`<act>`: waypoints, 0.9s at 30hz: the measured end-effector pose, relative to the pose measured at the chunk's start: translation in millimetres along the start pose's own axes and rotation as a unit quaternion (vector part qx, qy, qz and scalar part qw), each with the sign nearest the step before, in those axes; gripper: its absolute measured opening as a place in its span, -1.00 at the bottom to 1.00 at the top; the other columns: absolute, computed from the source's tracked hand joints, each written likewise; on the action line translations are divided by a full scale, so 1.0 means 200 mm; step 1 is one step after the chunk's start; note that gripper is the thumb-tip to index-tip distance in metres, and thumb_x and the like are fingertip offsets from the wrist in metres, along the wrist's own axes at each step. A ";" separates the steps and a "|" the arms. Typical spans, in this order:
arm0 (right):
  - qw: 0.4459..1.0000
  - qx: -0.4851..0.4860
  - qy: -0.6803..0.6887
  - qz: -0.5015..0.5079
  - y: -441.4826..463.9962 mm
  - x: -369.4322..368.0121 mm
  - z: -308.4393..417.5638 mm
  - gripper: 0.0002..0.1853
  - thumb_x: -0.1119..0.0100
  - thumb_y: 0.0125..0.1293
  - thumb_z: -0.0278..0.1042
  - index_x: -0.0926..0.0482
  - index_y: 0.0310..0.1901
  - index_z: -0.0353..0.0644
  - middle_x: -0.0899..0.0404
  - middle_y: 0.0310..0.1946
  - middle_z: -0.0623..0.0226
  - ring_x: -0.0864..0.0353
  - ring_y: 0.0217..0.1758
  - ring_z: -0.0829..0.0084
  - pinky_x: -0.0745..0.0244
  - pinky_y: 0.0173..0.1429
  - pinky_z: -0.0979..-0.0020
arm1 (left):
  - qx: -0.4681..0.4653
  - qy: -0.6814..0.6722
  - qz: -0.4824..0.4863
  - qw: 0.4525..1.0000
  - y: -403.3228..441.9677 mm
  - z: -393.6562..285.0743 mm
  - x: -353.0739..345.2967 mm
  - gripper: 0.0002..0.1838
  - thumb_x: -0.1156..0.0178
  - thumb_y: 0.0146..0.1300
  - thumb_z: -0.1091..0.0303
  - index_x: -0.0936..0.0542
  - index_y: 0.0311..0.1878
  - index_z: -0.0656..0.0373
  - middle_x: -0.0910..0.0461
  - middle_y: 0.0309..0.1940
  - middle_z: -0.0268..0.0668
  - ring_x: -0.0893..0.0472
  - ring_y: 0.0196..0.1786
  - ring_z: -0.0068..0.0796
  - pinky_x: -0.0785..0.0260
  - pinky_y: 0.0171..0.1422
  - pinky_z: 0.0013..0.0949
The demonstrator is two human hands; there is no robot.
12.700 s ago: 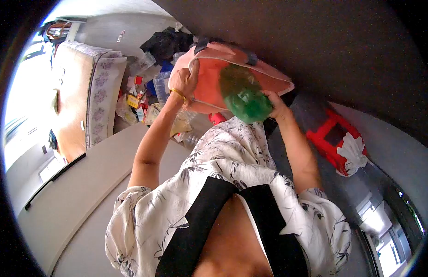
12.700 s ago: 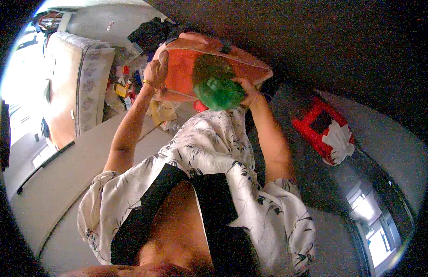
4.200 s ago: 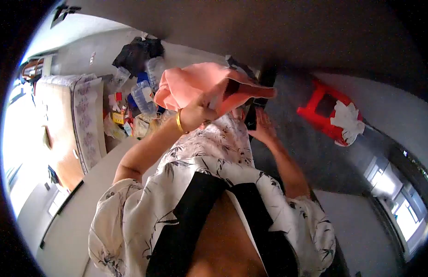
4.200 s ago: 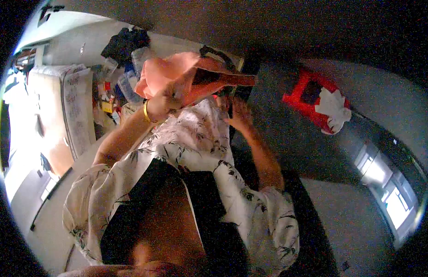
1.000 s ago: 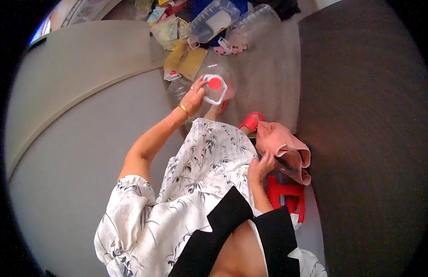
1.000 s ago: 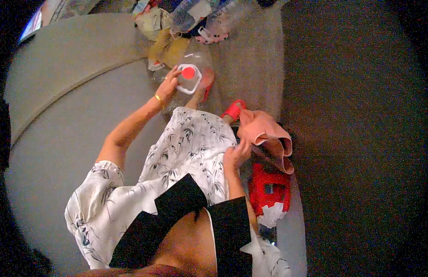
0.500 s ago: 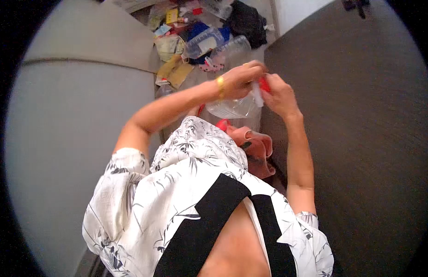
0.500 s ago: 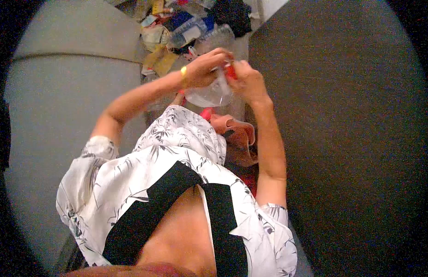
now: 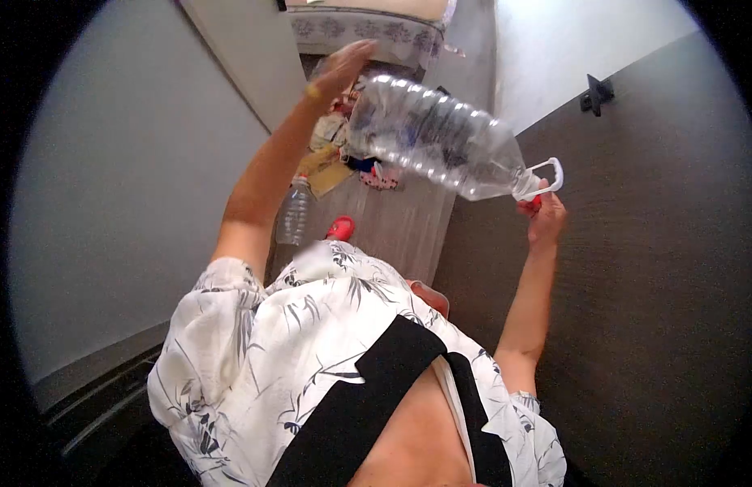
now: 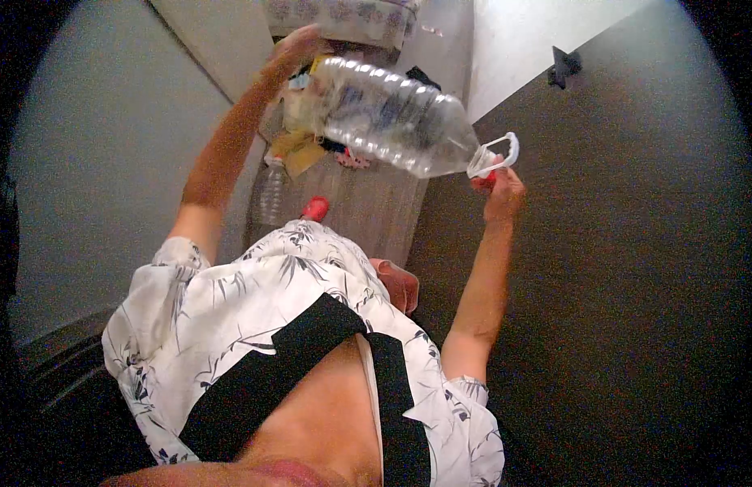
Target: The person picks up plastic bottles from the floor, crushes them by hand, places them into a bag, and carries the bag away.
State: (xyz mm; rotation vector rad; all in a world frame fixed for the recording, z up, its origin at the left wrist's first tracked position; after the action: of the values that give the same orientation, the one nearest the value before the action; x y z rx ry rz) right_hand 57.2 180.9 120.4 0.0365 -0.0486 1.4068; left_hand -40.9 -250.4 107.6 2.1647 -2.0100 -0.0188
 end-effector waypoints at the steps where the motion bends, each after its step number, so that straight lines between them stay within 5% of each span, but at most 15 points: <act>1: 1.000 -0.018 0.017 -0.018 0.01 0.03 -0.02 -0.61 -0.07 0.16 -0.06 -0.53 -0.37 -0.31 -0.53 -0.58 0.32 -0.49 -0.68 0.55 -0.45 -0.60 0.54 | -0.002 -0.047 0.016 0.999 -0.07 0.02 0.07 -0.36 0.11 0.15 -0.18 -0.28 0.17 0.08 -0.24 0.15 -0.24 -0.26 0.16 -0.35 -0.07 0.21 -0.26; 4: 0.998 -0.031 0.044 -0.014 0.01 0.03 -0.05 -0.61 -0.10 0.14 -0.06 -0.53 -0.37 -0.33 -0.53 -0.58 0.30 -0.48 -0.70 0.55 -0.44 -0.65 0.55 | 0.158 -0.100 -0.044 0.981 -0.22 0.18 0.17 -0.15 0.07 -0.01 -0.36 -0.19 0.21 0.09 -0.16 0.20 -0.23 -0.18 0.23 -0.27 -0.03 0.23 -0.06; 7: 0.996 -0.055 0.066 -0.026 -0.04 0.07 -0.10 -0.62 -0.10 0.14 -0.08 -0.52 -0.36 -0.33 -0.54 -0.58 0.27 -0.49 -0.71 0.54 -0.45 -0.69 0.55 | 0.238 -0.196 0.077 0.948 -0.27 0.47 0.06 0.02 0.07 -0.18 -0.50 -0.07 0.27 0.02 -0.03 0.27 -0.22 -0.05 0.29 -0.16 0.03 0.20 0.15; 10: 0.996 -0.058 0.063 -0.017 -0.06 0.10 -0.13 -0.63 -0.08 0.15 -0.09 -0.51 -0.34 -0.34 -0.54 -0.57 0.26 -0.50 -0.70 0.53 -0.47 -0.68 0.54 | 0.255 -0.249 0.201 0.912 -0.41 0.43 -0.11 0.14 0.07 -0.26 -0.55 0.08 0.31 0.03 0.00 0.26 -0.12 -0.06 0.27 -0.19 0.05 0.22 0.07; 14: 0.995 -0.078 0.043 -0.046 -0.07 0.15 -0.11 -0.62 -0.03 0.19 -0.07 -0.51 -0.32 -0.33 -0.52 -0.61 0.32 -0.43 -0.75 0.57 -0.35 -0.70 0.59 | 0.272 -0.308 0.168 0.896 -0.50 0.22 -0.27 0.08 0.07 -0.22 -0.53 0.10 0.32 -0.10 -0.11 0.20 -0.18 -0.21 0.18 -0.24 -0.05 0.18 0.03; 17: 0.998 -0.038 -0.006 -0.050 -0.11 0.12 0.01 -0.60 -0.03 0.18 -0.02 -0.54 -0.37 -0.28 -0.50 -0.65 0.39 -0.40 -0.74 0.62 -0.28 -0.70 0.61 | 0.275 -0.322 0.239 0.874 -0.46 0.39 -0.33 0.07 0.03 -0.21 -0.50 0.09 0.32 -0.11 -0.13 0.19 -0.21 -0.24 0.15 -0.24 -0.06 0.17 0.04; 20: 0.995 0.021 -0.076 -0.061 -0.09 0.14 0.06 -0.59 -0.02 0.18 0.03 -0.54 -0.47 -0.22 -0.40 -0.73 0.47 -0.30 -0.76 0.64 -0.13 -0.71 0.57 | 0.250 -0.289 0.222 0.897 -0.53 0.22 -0.31 0.10 0.15 -0.26 -0.59 0.04 0.31 -0.07 -0.18 0.18 -0.07 -0.28 0.15 -0.04 -0.14 0.12 0.10; 23: 0.984 0.043 -0.153 -0.079 -0.10 0.13 0.14 -0.57 0.00 0.18 0.06 -0.48 -0.57 -0.19 -0.30 -0.77 0.52 -0.17 -0.77 0.66 0.05 -0.69 0.56 | 0.201 -0.280 0.243 0.907 -0.54 0.21 -0.29 0.09 0.21 -0.23 -0.59 0.10 0.32 -0.07 -0.18 0.18 -0.07 -0.29 0.16 -0.12 -0.21 0.09 0.09; 27: 0.988 0.017 -0.145 -0.049 -0.06 0.07 0.19 -0.52 0.05 0.18 0.10 -0.47 -0.57 -0.20 -0.31 -0.74 0.51 -0.22 -0.72 0.66 -0.01 -0.66 0.55 | 0.120 -0.312 0.238 0.912 -0.53 0.19 -0.22 0.09 0.26 -0.20 -0.58 0.16 0.32 -0.06 -0.19 0.18 -0.07 -0.30 0.16 -0.17 -0.28 0.05 0.07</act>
State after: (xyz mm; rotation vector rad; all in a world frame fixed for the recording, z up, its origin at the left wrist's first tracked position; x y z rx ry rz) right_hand 70.6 191.5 159.9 0.2700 -0.2611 1.2940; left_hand 55.0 -204.7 49.9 1.8752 -2.9991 -0.4733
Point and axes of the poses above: each hand's wrist, its own y-axis towards the middle knuckle, its own x-axis out of the back of the hand, z = x × y, the point moved 7 cm from there along y, towards the middle knuckle
